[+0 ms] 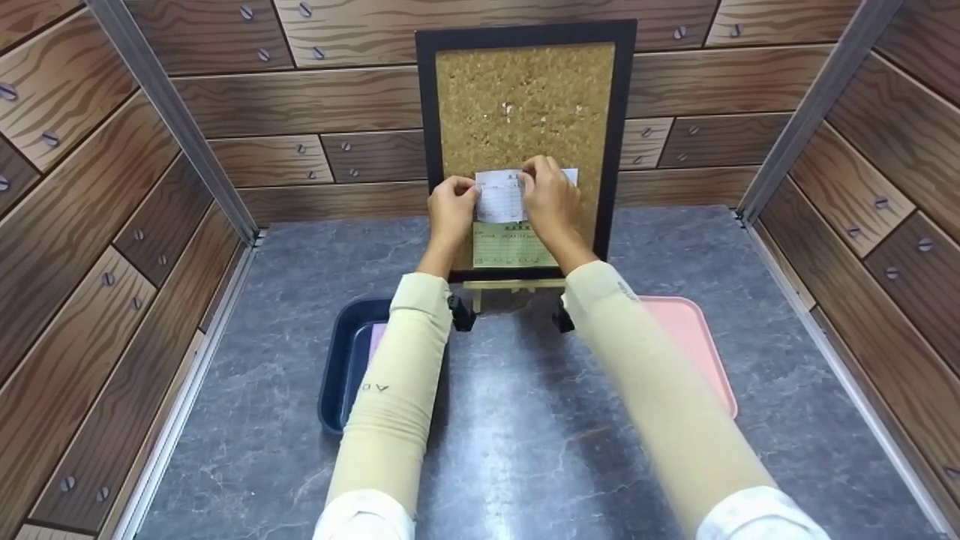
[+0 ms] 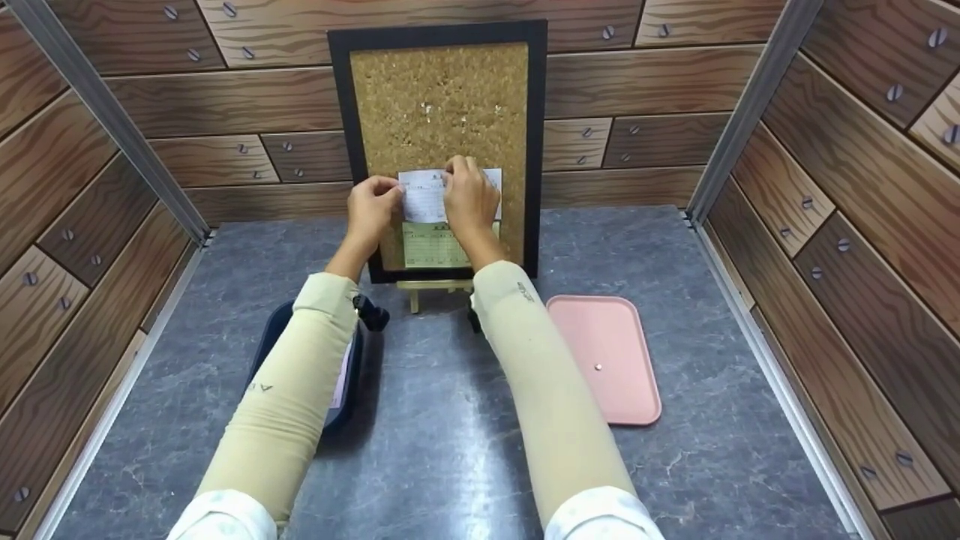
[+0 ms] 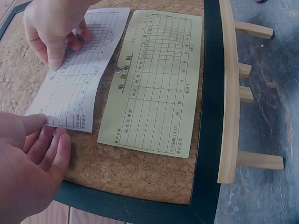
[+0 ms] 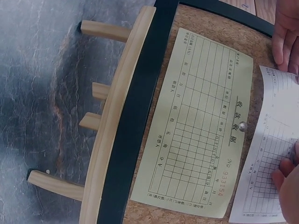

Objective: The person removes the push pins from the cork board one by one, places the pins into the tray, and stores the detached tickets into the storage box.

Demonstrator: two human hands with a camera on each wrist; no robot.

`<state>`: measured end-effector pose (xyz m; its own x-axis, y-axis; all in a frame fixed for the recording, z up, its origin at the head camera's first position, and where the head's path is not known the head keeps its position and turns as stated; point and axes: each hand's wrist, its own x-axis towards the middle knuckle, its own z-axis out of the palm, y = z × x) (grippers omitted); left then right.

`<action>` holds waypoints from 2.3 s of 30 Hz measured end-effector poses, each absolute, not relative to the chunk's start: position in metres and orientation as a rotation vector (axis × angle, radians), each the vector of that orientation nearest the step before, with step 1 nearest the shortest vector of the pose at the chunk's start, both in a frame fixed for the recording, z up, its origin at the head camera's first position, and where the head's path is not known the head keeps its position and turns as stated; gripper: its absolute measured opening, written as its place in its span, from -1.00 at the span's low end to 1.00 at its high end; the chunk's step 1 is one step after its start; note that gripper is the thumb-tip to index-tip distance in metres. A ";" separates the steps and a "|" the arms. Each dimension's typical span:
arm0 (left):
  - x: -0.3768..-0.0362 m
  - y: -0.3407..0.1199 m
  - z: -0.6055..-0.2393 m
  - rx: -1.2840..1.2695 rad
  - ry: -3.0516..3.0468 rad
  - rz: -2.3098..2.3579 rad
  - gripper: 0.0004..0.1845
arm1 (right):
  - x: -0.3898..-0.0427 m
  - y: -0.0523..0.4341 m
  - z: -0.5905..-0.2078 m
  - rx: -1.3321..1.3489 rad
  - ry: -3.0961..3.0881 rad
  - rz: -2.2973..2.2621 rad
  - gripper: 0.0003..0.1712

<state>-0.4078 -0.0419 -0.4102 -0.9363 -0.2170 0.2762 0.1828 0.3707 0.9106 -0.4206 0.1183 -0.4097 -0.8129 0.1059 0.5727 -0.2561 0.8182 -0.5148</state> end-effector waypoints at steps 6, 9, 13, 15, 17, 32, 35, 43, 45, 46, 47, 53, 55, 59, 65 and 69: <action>-0.409 -0.044 -0.412 0.024 -2.293 -1.602 -0.88 | -0.421 0.118 -0.411 0.150 -2.356 0.797 -0.81; -0.409 -0.044 -0.413 0.025 -2.293 -1.600 -0.88 | -0.421 0.118 -0.411 0.162 -2.351 0.799 -0.80; -0.409 -0.044 -0.414 0.030 -2.286 -1.600 -0.88 | -0.421 0.118 -0.411 0.162 -2.360 0.791 -0.79; -0.409 -0.043 -0.413 0.031 -2.286 -1.606 -0.88 | -0.421 0.118 -0.411 0.155 -2.362 0.783 -0.79; -0.408 -0.043 -0.413 0.033 -2.286 -1.613 -0.88 | -0.422 0.118 -0.412 0.146 -2.364 0.766 -0.79; -0.408 -0.042 -0.412 0.021 -2.219 -1.786 -0.87 | -0.421 0.119 -0.413 0.131 -2.394 0.703 -0.79; -0.408 -0.042 -0.412 0.007 -2.187 -1.850 -0.86 | -0.420 0.118 -0.413 0.135 -2.397 0.696 -0.80; -0.407 -0.042 -0.412 -0.002 -2.172 -1.865 -0.86 | -0.419 0.117 -0.413 0.162 -2.369 0.651 -0.80; -0.407 -0.042 -0.412 -0.003 -2.169 -1.868 -0.85 | -0.418 0.118 -0.413 0.169 -2.371 0.655 -0.81; -0.407 -0.042 -0.411 -0.004 -2.168 -1.870 -0.85 | -0.417 0.118 -0.413 0.172 -2.375 0.657 -0.81; -0.407 -0.042 -0.411 -0.006 -2.167 -1.872 -0.85 | -0.417 0.119 -0.413 0.175 -2.380 0.661 -0.80; -0.406 -0.042 -0.411 -0.006 -2.146 -1.902 -0.86 | -0.411 0.126 -0.410 0.229 -2.403 0.697 -0.79; -0.405 -0.042 -0.410 -0.011 -2.140 -1.912 -0.86 | -0.410 0.129 -0.409 0.253 -2.406 0.699 -0.79; -0.404 -0.041 -0.410 -0.019 -2.133 -1.921 -0.86 | -0.409 0.134 -0.408 0.293 -2.413 0.689 -0.78; -0.401 -0.043 -0.410 -0.018 -2.105 -1.952 -0.85 | -0.406 0.139 -0.406 0.350 -2.400 0.727 -0.81; -0.398 -0.044 -0.410 -0.030 -2.065 -2.000 -0.86 | -0.399 0.144 -0.406 0.426 -2.329 0.788 -0.84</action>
<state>-0.3977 -0.0441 -0.4104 -0.9646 -0.1682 0.2033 0.1978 0.0490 0.9790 -0.3994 0.1439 -0.4064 -0.7461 -0.0963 0.6589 -0.4767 0.7681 -0.4275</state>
